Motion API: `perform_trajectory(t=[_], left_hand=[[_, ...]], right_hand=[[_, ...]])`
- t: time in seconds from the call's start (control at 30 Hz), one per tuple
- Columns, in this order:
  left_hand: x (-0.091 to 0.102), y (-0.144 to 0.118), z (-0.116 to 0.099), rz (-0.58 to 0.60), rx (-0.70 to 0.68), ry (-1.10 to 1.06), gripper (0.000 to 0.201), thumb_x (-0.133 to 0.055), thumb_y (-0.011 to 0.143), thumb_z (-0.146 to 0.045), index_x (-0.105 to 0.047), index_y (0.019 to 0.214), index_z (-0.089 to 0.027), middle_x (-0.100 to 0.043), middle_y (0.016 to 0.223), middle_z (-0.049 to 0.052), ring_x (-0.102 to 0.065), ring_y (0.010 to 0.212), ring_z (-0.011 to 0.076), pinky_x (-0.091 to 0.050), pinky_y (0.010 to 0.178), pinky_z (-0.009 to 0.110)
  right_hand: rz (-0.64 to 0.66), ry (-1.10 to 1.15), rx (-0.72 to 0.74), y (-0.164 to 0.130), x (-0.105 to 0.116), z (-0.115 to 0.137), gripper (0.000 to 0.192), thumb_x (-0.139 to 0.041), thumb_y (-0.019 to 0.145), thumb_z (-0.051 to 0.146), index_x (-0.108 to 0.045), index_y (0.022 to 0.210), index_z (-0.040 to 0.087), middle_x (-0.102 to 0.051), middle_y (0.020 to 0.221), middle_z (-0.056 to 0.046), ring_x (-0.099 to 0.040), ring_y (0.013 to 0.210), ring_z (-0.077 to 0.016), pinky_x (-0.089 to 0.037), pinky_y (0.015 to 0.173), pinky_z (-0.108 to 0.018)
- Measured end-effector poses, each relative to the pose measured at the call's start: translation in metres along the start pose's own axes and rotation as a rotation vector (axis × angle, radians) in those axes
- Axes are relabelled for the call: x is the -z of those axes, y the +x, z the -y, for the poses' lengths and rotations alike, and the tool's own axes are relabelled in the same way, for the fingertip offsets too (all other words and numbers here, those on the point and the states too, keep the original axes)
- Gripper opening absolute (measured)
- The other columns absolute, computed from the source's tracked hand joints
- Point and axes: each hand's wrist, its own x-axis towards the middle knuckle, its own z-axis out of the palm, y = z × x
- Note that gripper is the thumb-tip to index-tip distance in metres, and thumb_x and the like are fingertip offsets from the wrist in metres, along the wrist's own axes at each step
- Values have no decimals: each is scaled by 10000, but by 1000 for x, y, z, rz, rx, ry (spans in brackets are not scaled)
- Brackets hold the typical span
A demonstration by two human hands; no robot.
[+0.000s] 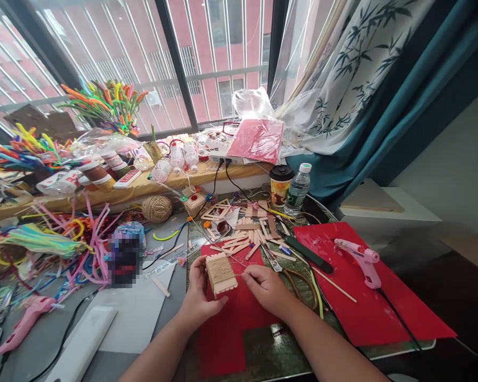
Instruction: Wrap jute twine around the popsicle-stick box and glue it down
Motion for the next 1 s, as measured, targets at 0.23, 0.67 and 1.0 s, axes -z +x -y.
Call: perform_trajectory(t=[0.23,0.67,1.0], left_hand=[[4,-3,0,-5,4,-19,942,-820,769,-477,-225,1470,-273,-430,1464,172,-484,1423,365,-384,1214,596],[-11,-5,1,83,-46,-45,942,-781,800,-501,-172,1490,-302,-387,1560,185,-422,1501,404,-381,1209,591],[25,-7,-48,315,-84,403,1272,-918,717,-489,-101,1682,-344,-151,1755,165,-152,1620,470,-247,1274,679]], right_hand=[[-56,-36,-6,-1,1,-1,346,-505,1041,314,-498,709,218,-526,700,17,-498,674,-161,-380,653,-288],[164,119,14,0,2,7,438,-503,1069,487,-543,737,204,-546,736,15,-550,718,-165,-419,681,-271],[285,-1,60,-2,-1,1,279,-580,1048,333,-707,839,200,-705,822,-18,-652,784,-181,-460,722,-266]])
